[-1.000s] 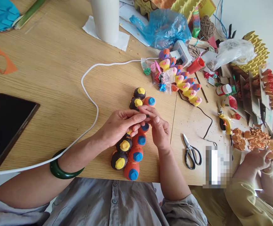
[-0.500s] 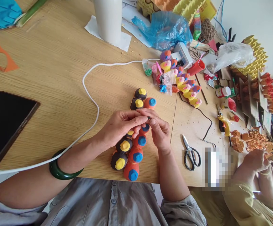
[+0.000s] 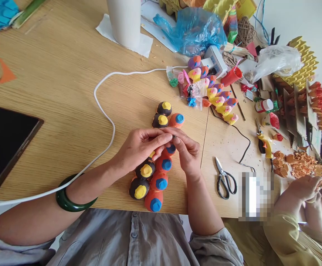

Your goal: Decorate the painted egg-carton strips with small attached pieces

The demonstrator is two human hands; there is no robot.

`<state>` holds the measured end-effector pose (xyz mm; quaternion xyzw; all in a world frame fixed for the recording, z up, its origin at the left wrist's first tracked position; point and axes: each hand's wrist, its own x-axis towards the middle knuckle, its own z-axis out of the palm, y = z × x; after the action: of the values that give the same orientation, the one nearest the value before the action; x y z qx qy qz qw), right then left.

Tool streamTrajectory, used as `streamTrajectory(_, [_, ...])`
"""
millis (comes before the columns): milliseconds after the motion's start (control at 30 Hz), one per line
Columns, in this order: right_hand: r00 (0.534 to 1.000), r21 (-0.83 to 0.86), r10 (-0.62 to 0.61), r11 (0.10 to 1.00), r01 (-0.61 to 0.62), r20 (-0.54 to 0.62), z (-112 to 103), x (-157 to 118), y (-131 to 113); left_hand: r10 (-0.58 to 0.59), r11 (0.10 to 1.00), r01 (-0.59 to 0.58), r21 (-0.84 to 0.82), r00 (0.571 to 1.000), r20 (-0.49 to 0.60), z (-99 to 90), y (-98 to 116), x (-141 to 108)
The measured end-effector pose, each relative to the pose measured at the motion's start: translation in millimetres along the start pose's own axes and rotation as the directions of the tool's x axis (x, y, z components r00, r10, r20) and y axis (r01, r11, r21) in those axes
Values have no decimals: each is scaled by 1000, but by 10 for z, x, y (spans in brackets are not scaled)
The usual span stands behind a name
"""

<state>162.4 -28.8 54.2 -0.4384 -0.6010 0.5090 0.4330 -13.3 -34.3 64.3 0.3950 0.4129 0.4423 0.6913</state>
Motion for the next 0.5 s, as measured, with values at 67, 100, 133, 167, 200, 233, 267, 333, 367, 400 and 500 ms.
streamTrajectory(67, [1000, -11, -9, 1000, 9, 18, 3, -8, -27, -13, 1000, 13, -24, 1000, -16, -7, -24, 8])
streamTrajectory(100, [1000, -21, -14, 1000, 15, 27, 4, -11, -37, -17, 999, 16, -31, 1000, -26, -9, -31, 10])
streamTrajectory(133, [999, -33, -16, 999, 17, 32, 3, -13, -43, -20, 999, 19, -38, 999, -32, -9, -35, 12])
streamTrajectory(167, [999, -44, -16, 999, 17, 32, 3, -14, -47, -22, 999, 20, -46, 999, -33, -9, -38, 14])
streamTrajectory(200, [1000, -52, -13, 999, 15, 28, 3, -14, -48, -23, 998, 22, -54, 999, -31, -9, -39, 15])
streamTrajectory(233, [1000, -54, -8, 999, 9, 21, 4, -13, -48, -24, 998, 22, -62, 999, -27, -10, -39, 15])
streamTrajectory(267, [1000, -52, 0, 999, 1, 14, 5, -12, -49, -22, 997, 21, -69, 999, -24, -10, -39, 16])
streamTrajectory(333, [1000, -42, 16, 999, -16, 3, 10, -10, -54, -19, 997, 18, -75, 1000, -16, -13, -39, 16])
streamTrajectory(367, [1000, -38, 25, 999, -25, -1, 13, -9, -59, -14, 997, 13, -75, 1000, -17, -14, -39, 16])
streamTrajectory(400, [999, -35, 33, 999, -33, -3, 15, -9, -65, -8, 997, 7, -73, 1000, -18, -15, -40, 15])
streamTrajectory(500, [999, -28, 41, 999, -41, -2, 17, -12, -76, 8, 997, -9, -76, 1000, -24, -16, -40, 13])
